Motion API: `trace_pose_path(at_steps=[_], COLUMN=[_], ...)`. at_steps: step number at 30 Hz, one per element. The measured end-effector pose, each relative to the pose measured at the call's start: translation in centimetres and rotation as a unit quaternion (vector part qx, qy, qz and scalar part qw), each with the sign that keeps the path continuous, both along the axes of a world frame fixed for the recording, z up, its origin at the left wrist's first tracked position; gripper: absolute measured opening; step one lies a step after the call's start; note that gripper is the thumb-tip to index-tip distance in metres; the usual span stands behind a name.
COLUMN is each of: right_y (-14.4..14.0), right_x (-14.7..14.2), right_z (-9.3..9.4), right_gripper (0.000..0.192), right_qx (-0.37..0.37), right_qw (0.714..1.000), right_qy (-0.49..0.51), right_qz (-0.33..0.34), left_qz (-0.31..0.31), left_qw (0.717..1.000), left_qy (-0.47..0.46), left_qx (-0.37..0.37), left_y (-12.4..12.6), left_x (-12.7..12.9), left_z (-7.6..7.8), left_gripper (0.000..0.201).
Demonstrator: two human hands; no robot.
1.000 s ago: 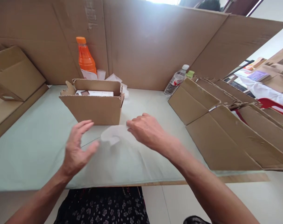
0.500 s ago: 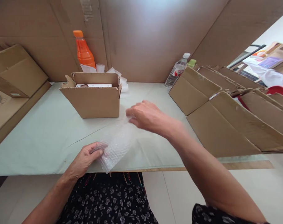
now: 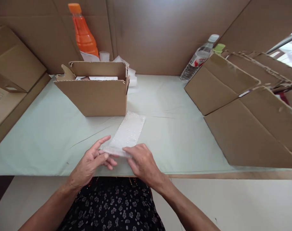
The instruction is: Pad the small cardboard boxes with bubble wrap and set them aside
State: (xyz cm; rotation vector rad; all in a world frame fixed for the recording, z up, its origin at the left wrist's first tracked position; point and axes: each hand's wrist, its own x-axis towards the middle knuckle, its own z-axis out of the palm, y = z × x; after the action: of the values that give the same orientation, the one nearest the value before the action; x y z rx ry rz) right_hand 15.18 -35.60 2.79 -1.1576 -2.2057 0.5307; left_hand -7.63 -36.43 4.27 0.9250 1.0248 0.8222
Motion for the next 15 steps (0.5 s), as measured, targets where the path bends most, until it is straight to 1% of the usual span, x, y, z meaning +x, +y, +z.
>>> trace_pose_path(at_steps=[2,3,4,5,6,8,9,10,12,14,15], right_y=[1.7,2.5,3.3,3.7,3.9,3.4,2.8,2.1,0.7,0.0,-0.1], right_x=[0.1,0.4,0.7,1.1,1.5,2.0,2.2,2.2,1.8,1.0,0.6], right_z=[-1.0,-1.4,-1.6,-1.8,-1.9,-1.8,-1.6,-1.4,-0.9,-0.6,-0.7], right_gripper=[0.027,0.026,0.029,0.033,0.037,0.047,0.051,0.054,0.051,0.047,0.043], right_qx=[-0.006,-0.004,0.005,0.022,0.042,0.085,0.105,0.122,0.133,0.114,0.103], right_qw=[0.997,0.994,0.991,0.988,0.985,0.977,0.973,0.972,0.978,0.989,0.991], right_qy=[0.016,0.008,-0.007,-0.024,-0.040,-0.060,-0.061,-0.056,-0.045,-0.054,-0.065], right_qz=[-0.081,-0.112,-0.134,-0.150,-0.162,-0.186,-0.195,-0.194,-0.153,-0.079,-0.050], left_qz=[0.002,0.003,0.002,-0.001,-0.006,-0.024,-0.038,-0.052,-0.084,-0.111,-0.117], left_qw=[0.998,0.994,0.983,0.965,0.936,0.860,0.824,0.793,0.745,0.711,0.699], left_qy=[0.021,0.055,0.106,0.167,0.230,0.332,0.367,0.394,0.433,0.455,0.460], left_qx=[0.060,0.099,0.147,0.205,0.268,0.386,0.430,0.463,0.501,0.525,0.536], left_y=[0.8,1.0,1.2,1.2,1.3,1.3,1.4,1.5,2.0,2.9,3.3], left_x=[0.4,0.5,0.5,0.4,0.3,-0.1,-0.3,-0.5,-0.7,-0.6,-0.5], left_z=[0.2,0.1,0.0,-0.1,-0.3,-0.8,-1.0,-1.2,-1.7,-2.3,-2.5], left_gripper=[0.088,0.087,0.083,0.077,0.068,0.052,0.048,0.046,0.048,0.049,0.046])
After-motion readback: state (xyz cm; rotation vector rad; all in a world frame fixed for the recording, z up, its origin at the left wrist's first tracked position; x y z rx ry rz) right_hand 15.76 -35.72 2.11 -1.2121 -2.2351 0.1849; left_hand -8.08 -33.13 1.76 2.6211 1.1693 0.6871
